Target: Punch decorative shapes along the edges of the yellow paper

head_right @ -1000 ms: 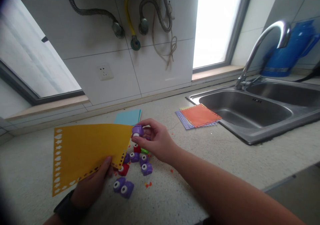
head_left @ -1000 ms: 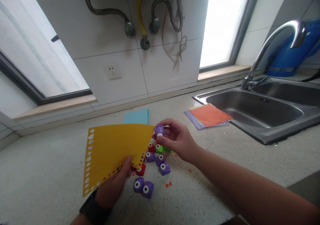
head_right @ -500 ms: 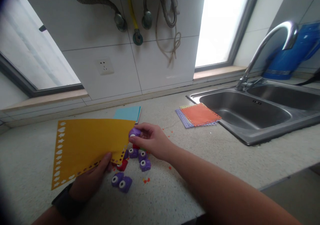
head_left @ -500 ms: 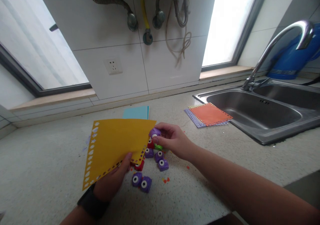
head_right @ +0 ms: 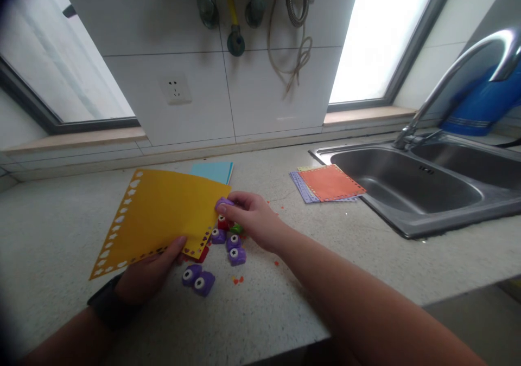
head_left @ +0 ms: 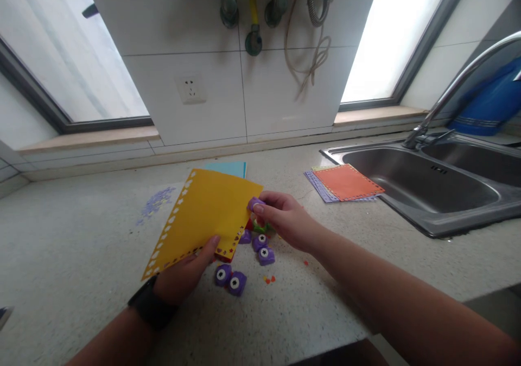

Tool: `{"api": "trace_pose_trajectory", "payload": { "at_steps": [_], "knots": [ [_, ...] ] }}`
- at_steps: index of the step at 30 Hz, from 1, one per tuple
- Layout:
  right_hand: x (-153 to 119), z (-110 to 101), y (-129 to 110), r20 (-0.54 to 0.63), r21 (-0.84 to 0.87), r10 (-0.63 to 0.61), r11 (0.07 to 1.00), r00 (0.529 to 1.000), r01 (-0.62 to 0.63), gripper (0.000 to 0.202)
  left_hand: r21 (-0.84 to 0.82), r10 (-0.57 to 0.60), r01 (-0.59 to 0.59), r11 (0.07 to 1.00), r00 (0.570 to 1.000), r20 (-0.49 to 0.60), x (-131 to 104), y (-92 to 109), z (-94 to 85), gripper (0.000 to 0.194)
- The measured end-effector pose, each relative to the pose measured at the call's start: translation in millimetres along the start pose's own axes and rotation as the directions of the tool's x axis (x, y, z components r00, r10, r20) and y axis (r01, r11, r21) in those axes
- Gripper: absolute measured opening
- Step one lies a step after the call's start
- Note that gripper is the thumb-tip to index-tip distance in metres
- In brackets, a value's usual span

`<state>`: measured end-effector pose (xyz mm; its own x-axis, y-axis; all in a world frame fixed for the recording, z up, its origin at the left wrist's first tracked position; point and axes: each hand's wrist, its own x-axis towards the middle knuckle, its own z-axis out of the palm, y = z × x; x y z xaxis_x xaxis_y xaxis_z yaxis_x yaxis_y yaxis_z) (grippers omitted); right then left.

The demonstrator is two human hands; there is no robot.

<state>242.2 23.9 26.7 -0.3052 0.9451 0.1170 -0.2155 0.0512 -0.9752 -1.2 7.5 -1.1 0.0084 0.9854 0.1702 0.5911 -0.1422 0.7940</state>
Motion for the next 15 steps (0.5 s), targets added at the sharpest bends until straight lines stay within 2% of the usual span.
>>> {"api": "trace_pose_trajectory", "payload": {
  "at_steps": [3, 6, 10, 15],
  "knots": [
    [0, 2, 6, 0.053, -0.043, 0.075, 0.996, 0.996, -0.073, 0.033, -0.045, -0.017, 0.020, 0.999, 0.997, 0.072, 1, 4, -0.1, 0.040],
    [-1, 4, 11, 0.079, -0.090, 0.118, 0.990, 0.990, -0.111, 0.036, -0.142, -0.013, 0.037, 0.989, 0.986, 0.164, 3, 5, 1.4, 0.039],
    [-1, 6, 15, 0.084, -0.065, 0.180, 0.983, 0.980, -0.174, 0.036, -0.291, -0.031, 0.094, 0.952, 0.976, 0.214, 5, 5, 3.1, 0.030],
    [0, 9, 17, 0.058, -0.043, 0.209, 0.978, 0.976, -0.206, 0.034, -0.337, -0.026, 0.122, 0.934, 0.961, 0.276, 6, 5, 2.7, 0.033]
  ]
}}
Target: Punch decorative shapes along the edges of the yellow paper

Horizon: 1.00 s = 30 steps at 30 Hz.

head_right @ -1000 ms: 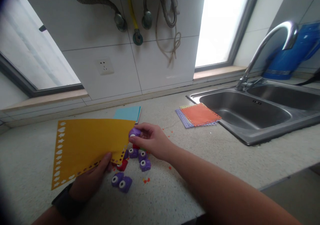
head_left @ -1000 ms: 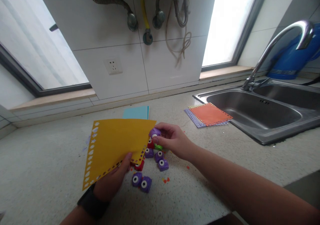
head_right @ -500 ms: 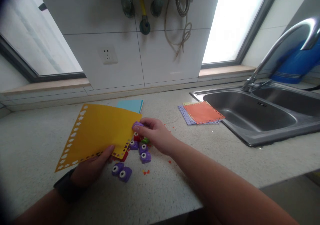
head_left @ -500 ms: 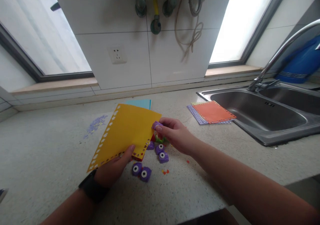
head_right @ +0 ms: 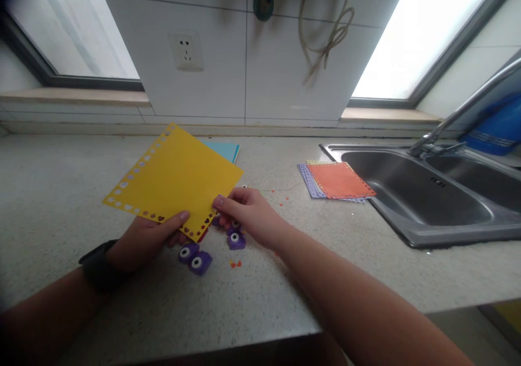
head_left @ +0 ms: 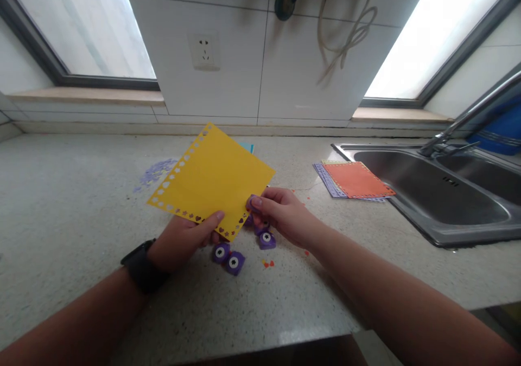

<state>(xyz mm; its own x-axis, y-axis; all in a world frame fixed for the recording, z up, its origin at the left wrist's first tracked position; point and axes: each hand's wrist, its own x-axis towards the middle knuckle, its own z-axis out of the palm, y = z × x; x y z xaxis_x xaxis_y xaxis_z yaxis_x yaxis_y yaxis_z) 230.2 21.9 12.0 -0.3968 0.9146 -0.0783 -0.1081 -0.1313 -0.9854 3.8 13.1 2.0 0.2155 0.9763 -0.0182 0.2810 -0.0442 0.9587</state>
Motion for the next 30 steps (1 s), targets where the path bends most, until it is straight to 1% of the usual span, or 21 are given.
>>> {"api": "trace_pose_trajectory", "payload": {
  "at_steps": [2, 8, 13, 16, 22, 26, 30],
  "knots": [
    [0, 1, 0, -0.007, 0.007, 0.004, 1.000, 1.000, -0.004, 0.033, -0.019, 0.015, -0.015, 1.000, 1.000, 0.014, 0, 0, 0.3, 0.031],
    [2, 3, 0, -0.015, 0.013, 0.015, 1.000, 1.000, -0.015, 0.033, -0.043, 0.012, -0.013, 0.999, 1.000, -0.019, 1, 4, 2.3, 0.031],
    [3, 3, 1, -0.014, -0.015, 0.020, 1.000, 1.000, -0.020, 0.035, -0.032, -0.046, 0.046, 0.998, 0.999, 0.006, -2, 9, 1.6, 0.028],
    [3, 2, 1, -0.013, -0.031, 0.009, 0.999, 1.000, -0.009, 0.034, -0.034, -0.066, 0.066, 0.997, 0.998, 0.001, -3, 12, 1.2, 0.028],
    [3, 1, 1, 0.011, -0.018, -0.023, 1.000, 1.000, 0.023, 0.030, -0.050, -0.043, 0.043, 0.998, 0.999, 0.004, -2, 11, 2.3, 0.026],
    [3, 1, 1, 0.004, -0.024, -0.024, 0.999, 1.000, 0.025, 0.030, -0.056, -0.042, 0.041, 0.998, 0.999, -0.020, -2, 10, 2.7, 0.025],
    [4, 2, 1, 0.000, -0.024, -0.025, 0.999, 1.000, 0.025, 0.032, -0.059, -0.042, 0.041, 0.997, 0.999, -0.010, -2, 10, 2.4, 0.025]
  ]
}}
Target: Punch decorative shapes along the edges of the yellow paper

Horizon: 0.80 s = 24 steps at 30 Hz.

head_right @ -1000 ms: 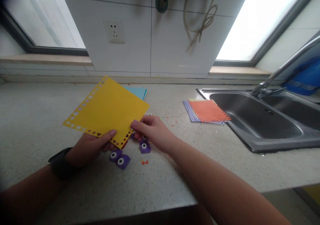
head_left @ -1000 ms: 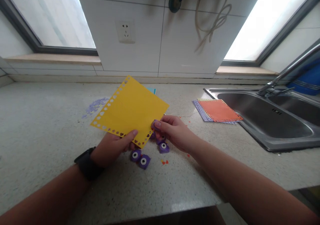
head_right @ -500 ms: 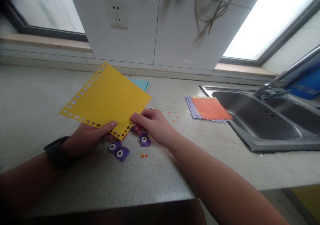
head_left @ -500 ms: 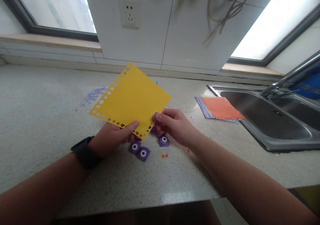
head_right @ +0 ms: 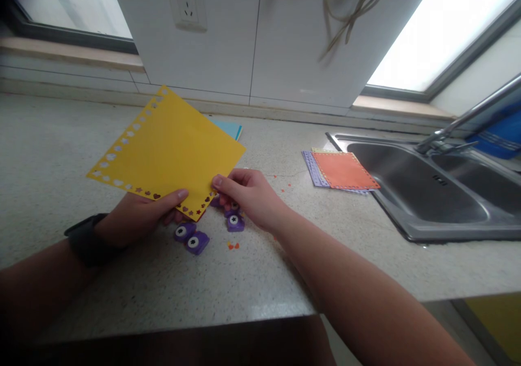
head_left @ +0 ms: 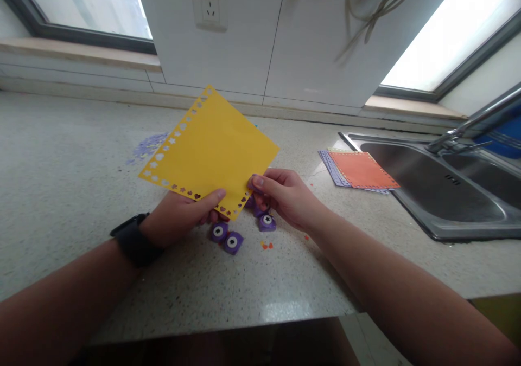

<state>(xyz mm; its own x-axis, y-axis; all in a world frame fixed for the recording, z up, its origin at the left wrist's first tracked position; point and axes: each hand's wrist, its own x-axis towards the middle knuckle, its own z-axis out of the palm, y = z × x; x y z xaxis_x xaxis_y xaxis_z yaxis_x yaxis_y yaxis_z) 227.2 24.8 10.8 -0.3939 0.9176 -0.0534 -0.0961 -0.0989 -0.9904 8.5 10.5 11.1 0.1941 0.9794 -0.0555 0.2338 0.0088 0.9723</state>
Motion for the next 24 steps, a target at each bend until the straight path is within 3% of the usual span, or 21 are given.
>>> {"api": "trace_pose_trajectory", "payload": {
  "at_steps": [24],
  "knots": [
    [-2, 3, -2, -0.005, -0.048, -0.038, 0.998, 0.999, 0.037, 0.032, 0.074, 0.055, -0.056, 0.996, 0.998, 0.016, -1, -8, -5.0, 0.025]
  ]
}}
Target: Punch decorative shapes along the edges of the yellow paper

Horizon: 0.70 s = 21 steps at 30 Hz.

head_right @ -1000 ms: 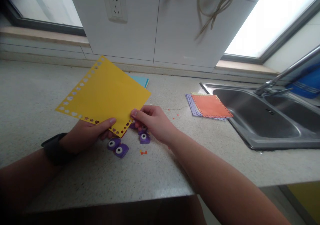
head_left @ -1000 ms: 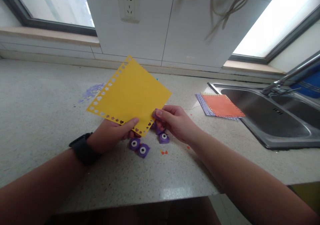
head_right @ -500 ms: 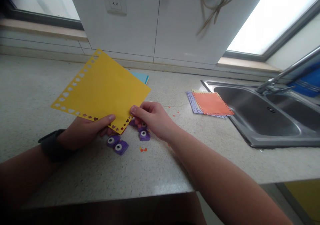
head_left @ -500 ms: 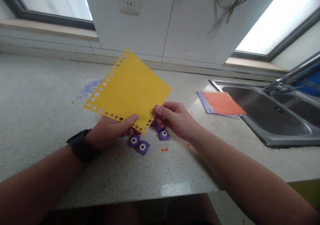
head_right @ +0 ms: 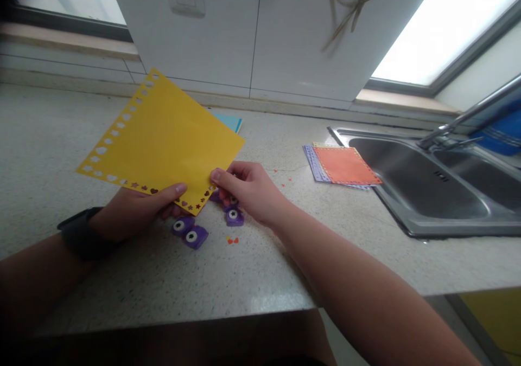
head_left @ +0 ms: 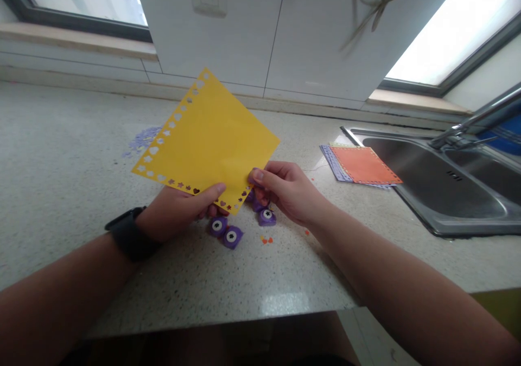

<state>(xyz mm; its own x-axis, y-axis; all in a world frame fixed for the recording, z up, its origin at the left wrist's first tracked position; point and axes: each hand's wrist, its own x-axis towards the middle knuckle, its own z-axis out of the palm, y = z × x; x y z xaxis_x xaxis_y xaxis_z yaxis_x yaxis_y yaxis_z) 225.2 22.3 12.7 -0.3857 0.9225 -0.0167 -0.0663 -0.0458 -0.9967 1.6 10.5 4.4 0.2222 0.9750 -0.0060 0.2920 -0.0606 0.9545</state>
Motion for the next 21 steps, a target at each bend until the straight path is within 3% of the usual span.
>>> {"api": "trace_pose_trajectory", "payload": {
  "at_steps": [12, 17, 21],
  "knots": [
    [0, 0, -7, -0.012, -0.005, 0.016, 1.000, 1.000, -0.016, 0.030, -0.011, -0.027, 0.027, 1.000, 0.998, -0.048, 0, 8, 4.2, 0.029],
    [3, -10, -12, -0.111, 0.087, -0.053, 0.994, 0.992, 0.063, 0.023, -0.049, -0.044, 0.042, 0.998, 0.999, -0.032, 3, 2, 1.8, 0.035],
    [8, -25, -8, -0.247, -0.079, -0.157, 0.987, 0.956, 0.142, 0.025, -0.037, -0.064, 0.062, 0.997, 0.997, -0.051, 4, 2, 1.3, 0.039]
  ]
}}
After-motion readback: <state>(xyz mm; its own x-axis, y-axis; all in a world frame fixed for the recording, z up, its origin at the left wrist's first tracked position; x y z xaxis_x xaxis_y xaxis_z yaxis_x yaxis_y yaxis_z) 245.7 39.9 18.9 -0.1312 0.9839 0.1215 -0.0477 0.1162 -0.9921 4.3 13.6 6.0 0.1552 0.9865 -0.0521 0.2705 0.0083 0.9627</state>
